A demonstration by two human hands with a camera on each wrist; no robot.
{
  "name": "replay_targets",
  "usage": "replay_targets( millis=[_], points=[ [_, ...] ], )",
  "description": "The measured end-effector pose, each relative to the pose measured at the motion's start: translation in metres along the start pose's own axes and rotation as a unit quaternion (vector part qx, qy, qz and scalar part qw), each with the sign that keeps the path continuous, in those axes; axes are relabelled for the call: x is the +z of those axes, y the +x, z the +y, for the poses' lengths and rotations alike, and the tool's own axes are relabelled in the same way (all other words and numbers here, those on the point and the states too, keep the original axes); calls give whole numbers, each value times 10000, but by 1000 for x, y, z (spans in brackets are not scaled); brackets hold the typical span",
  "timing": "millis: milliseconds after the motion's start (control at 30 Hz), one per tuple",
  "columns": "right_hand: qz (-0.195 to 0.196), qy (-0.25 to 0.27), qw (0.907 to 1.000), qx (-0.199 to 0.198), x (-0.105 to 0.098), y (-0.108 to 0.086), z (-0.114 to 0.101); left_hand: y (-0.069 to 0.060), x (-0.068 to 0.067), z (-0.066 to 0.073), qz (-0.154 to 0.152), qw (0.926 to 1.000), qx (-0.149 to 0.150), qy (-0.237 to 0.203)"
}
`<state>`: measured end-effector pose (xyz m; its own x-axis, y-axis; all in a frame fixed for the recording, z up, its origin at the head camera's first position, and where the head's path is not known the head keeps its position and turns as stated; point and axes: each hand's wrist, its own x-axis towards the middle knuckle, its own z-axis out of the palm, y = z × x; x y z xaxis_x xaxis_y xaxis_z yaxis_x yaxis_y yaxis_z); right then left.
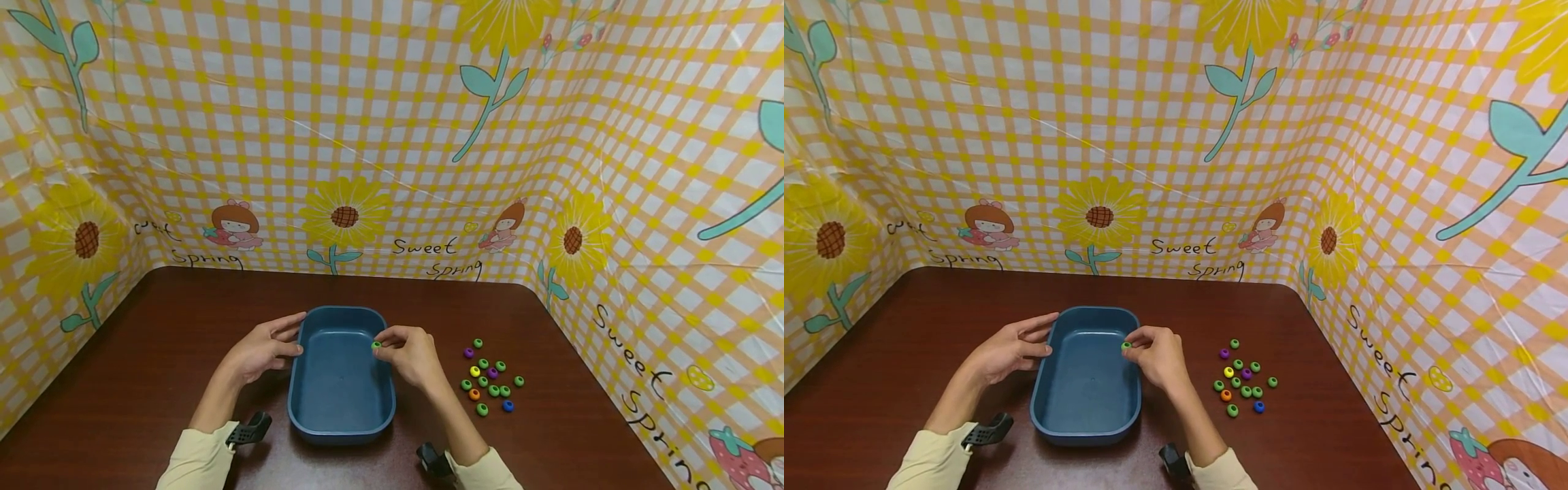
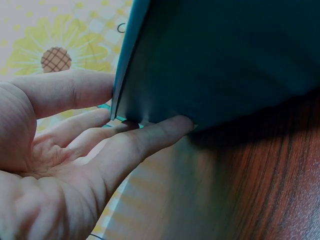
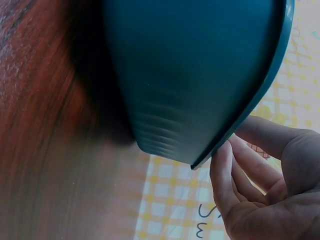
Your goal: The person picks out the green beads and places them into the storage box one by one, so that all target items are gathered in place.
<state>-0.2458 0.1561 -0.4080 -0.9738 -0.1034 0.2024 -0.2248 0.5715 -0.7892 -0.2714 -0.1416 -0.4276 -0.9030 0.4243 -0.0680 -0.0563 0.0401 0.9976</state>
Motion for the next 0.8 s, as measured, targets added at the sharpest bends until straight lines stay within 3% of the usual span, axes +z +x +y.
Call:
replay_targets(
  millis=[800],
  points=[
    [-184, -11, 9998, 91, 2, 0, 2, 0, 1, 0, 106, 9999, -5, 54]
  ],
)
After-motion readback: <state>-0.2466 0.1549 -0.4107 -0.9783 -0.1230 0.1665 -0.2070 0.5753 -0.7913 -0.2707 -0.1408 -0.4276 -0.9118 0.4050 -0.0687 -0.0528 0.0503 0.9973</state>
